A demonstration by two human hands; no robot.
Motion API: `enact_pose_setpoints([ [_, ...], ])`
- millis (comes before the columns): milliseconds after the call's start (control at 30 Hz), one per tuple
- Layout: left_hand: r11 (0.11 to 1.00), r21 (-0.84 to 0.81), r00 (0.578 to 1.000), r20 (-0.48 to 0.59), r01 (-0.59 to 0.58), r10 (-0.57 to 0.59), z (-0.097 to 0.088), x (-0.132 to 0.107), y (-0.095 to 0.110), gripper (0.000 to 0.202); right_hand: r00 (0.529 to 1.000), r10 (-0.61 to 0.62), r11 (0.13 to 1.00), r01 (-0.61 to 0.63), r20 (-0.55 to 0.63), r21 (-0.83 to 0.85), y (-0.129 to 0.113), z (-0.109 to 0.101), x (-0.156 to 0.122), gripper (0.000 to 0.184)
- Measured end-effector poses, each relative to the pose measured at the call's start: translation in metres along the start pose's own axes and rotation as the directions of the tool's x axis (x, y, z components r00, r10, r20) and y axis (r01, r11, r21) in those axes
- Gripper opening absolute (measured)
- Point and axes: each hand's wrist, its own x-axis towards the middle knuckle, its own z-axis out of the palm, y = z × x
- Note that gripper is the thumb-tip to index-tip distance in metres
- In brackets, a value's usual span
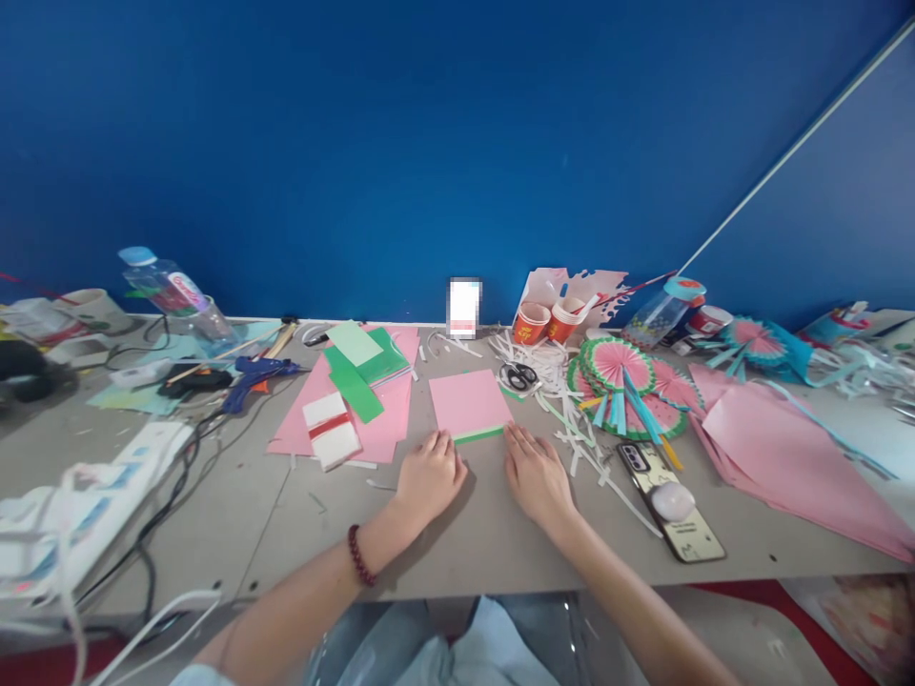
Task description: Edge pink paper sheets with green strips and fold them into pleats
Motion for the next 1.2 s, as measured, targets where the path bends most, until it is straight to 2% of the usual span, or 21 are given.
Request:
enact_pose_setpoints([
  [233, 0.996, -0.062, 0.998, -0.017, -0.063, 0.062, -0.003, 0.008, -0.015, 0.023, 1.000, 0.018, 1.000, -0.018, 0.005, 0.018, 0.001, 0.001, 0.000, 0.047],
  [367, 0.993, -0.105, 0.999, -0.023, -0.051, 0.049, -0.009, 0.012, -0.023, 0.017, 0.998, -0.018, 0.998, 0.022, -0.056, 0.062, 0.008, 0.002, 0.003, 0.044],
  [500, 0.988, -0.117, 0.993, -0.074, -0.099, 0.090, -0.009, 0.016, -0.027, 0.019, 0.976, -0.157, 0.974, 0.178, -0.148, 0.141, 0.008, 0.003, 0.005, 0.036],
  [600, 0.976, -0.169, 0.990, -0.070, -0.135, 0.125, -0.007, 0.018, -0.030, 0.025, 0.933, -0.321, 0.899, 0.355, -0.166, 0.257, 0.001, 0.002, 0.003, 0.033],
  [700, 0.964, -0.221, 0.989, -0.029, -0.147, 0.144, -0.005, 0.020, -0.034, 0.019, 0.907, -0.376, 0.813, 0.421, -0.190, 0.402, -0.005, 0.001, 0.002, 0.032],
  [800, 0.940, -0.295, 0.984, -0.007, -0.171, 0.176, -0.006, 0.022, -0.036, 0.014, 0.927, -0.307, 0.816, 0.373, -0.215, 0.443, -0.004, 0.001, 0.004, 0.032],
  [933, 0.906, -0.376, 0.980, -0.024, -0.193, 0.199, -0.006, 0.023, -0.036, 0.016, 0.951, -0.280, 0.878, 0.309, -0.132, 0.364, 0.000, 0.001, 0.006, 0.033],
  [1100, 0.850, -0.410, 0.930, 0.009, -0.331, 0.367, -0.010, 0.021, -0.031, 0.017, 0.970, -0.220, 0.928, 0.240, -0.100, 0.287, -0.001, 0.003, 0.007, 0.036],
  [1200, 0.839, -0.420, 0.918, 0.035, -0.345, 0.395, -0.012, 0.020, -0.027, 0.018, 0.974, -0.208, 0.934, 0.227, -0.094, 0.278, 0.001, 0.005, 0.007, 0.040],
])
